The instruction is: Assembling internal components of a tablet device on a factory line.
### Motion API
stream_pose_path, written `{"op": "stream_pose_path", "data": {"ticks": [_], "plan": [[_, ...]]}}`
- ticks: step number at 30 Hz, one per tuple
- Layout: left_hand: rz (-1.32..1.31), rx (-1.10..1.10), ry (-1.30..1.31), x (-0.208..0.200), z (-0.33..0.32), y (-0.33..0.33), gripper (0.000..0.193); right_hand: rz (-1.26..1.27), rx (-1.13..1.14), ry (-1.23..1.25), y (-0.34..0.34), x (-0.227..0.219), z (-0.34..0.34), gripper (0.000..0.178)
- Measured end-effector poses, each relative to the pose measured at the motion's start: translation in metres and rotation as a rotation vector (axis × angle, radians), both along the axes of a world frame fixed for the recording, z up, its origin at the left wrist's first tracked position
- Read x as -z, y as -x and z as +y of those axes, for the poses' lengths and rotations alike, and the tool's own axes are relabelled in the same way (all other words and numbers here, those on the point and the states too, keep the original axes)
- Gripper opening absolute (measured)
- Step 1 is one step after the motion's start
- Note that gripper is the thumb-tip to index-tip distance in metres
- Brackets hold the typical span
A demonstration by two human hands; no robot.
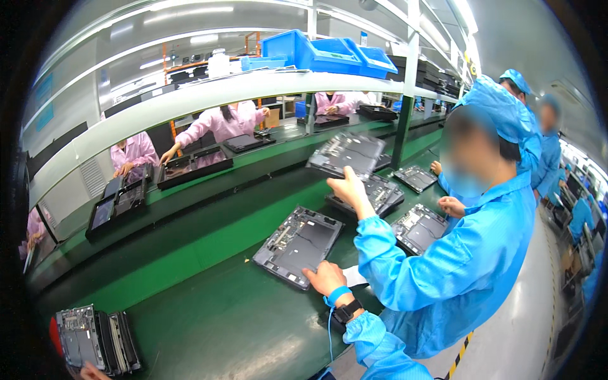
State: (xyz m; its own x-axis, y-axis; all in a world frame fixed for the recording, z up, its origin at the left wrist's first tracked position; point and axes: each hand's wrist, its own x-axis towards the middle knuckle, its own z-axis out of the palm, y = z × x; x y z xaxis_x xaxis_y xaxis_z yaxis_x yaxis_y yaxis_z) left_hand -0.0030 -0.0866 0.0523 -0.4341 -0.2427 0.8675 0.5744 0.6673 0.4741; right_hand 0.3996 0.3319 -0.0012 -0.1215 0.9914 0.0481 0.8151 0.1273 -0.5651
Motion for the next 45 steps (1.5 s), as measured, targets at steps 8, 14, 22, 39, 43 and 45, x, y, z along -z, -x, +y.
{"op": "stream_pose_path", "data": {"ticks": [8,14,22,39,43,45], "plan": [[-0.424,1.352,0.566,0.072,0.165,-0.100,0.046,0.189,-0.022,0.020,-0.001,-0.003,-0.001,0.047],[-0.637,1.312,0.448,0.080,0.266,-0.132,0.055,0.160,-0.195,0.074,0.023,0.007,-0.015,0.045],[-1.028,1.307,0.156,0.080,0.277,-0.126,0.069,0.226,-0.354,0.115,0.060,0.001,-0.064,0.044],[-1.224,1.445,0.423,0.071,0.270,-0.124,0.067,0.427,-0.258,-0.078,0.047,0.034,-0.048,0.046],[-1.553,1.597,0.140,0.069,0.190,-0.173,0.053,0.276,-0.566,0.119,0.033,-0.004,-0.054,0.040],[-1.783,1.614,-0.041,0.080,0.135,-0.213,0.048,0.142,-0.740,0.273,0.041,-0.027,-0.062,0.038]]}}
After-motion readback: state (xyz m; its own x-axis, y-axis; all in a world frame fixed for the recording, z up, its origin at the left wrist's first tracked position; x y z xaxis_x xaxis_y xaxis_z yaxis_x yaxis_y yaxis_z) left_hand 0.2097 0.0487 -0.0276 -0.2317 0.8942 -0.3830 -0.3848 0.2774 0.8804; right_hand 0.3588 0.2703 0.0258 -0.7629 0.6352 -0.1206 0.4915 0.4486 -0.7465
